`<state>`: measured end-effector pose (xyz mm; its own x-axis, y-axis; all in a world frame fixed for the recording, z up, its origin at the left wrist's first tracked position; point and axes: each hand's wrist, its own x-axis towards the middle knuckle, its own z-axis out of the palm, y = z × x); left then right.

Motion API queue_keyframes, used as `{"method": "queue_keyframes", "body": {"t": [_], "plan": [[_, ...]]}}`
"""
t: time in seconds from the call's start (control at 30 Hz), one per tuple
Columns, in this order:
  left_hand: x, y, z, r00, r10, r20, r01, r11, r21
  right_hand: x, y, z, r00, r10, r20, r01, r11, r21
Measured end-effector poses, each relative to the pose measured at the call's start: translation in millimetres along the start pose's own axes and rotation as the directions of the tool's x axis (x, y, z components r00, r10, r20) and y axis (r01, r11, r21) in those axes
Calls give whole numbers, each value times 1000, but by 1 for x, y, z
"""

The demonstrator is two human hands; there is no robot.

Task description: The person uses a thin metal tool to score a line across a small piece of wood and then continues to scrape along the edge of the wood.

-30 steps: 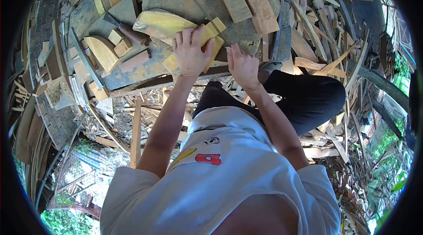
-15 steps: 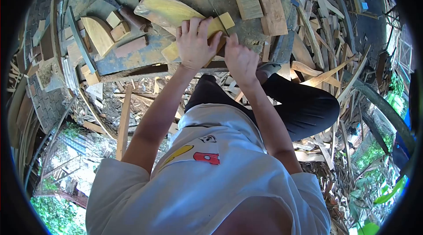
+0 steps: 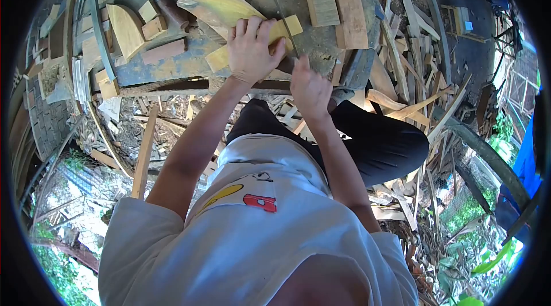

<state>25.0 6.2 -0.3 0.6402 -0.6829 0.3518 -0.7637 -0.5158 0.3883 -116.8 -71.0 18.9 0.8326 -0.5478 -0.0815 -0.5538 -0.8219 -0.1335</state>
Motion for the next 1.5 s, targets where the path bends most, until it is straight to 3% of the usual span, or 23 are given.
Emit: {"method": "queue_keyframes", "body": {"t": [0.13,0.37,0.53,0.8,0.93,1.0,1.1,1.23,1.33,1.5], "plan": [[-2,-1,0,1000,-1,-15,1,1000,9,1,0,-3,997,-41,-71,37,997,-63],[-3,-2,-1,1000,20,20,-20,1000,-1,-33,10,-5,1000,12,5,-12,1000,-17],[1,-2,-2,1000,17,-15,-17,1000,13,8,-2,12,990,-21,-141,15,999,-41],[-1,-1,-2,1000,24,1,-24,1000,-4,-35,6,-1,999,27,-20,-28,997,-76],[-1,0,-2,1000,19,-4,-19,1000,-11,9,-2,9,993,-22,-118,6,992,-129],[-2,-1,-3,1000,7,7,-7,1000,-6,11,0,10,988,-44,-146,43,999,-15],[-2,-1,-3,1000,-2,25,2,1000,5,-26,6,2,999,21,-37,-22,999,-28],[-2,-3,0,1000,21,2,-21,1000,-19,-41,5,-1,997,35,-74,-38,998,-40],[-2,-1,-1,1000,18,-3,-18,1000,-22,2,-2,9,987,-5,-158,-10,996,-91],[-4,-1,-3,1000,19,0,-19,1000,-5,-15,1,7,994,5,-108,-14,996,-83]]}}
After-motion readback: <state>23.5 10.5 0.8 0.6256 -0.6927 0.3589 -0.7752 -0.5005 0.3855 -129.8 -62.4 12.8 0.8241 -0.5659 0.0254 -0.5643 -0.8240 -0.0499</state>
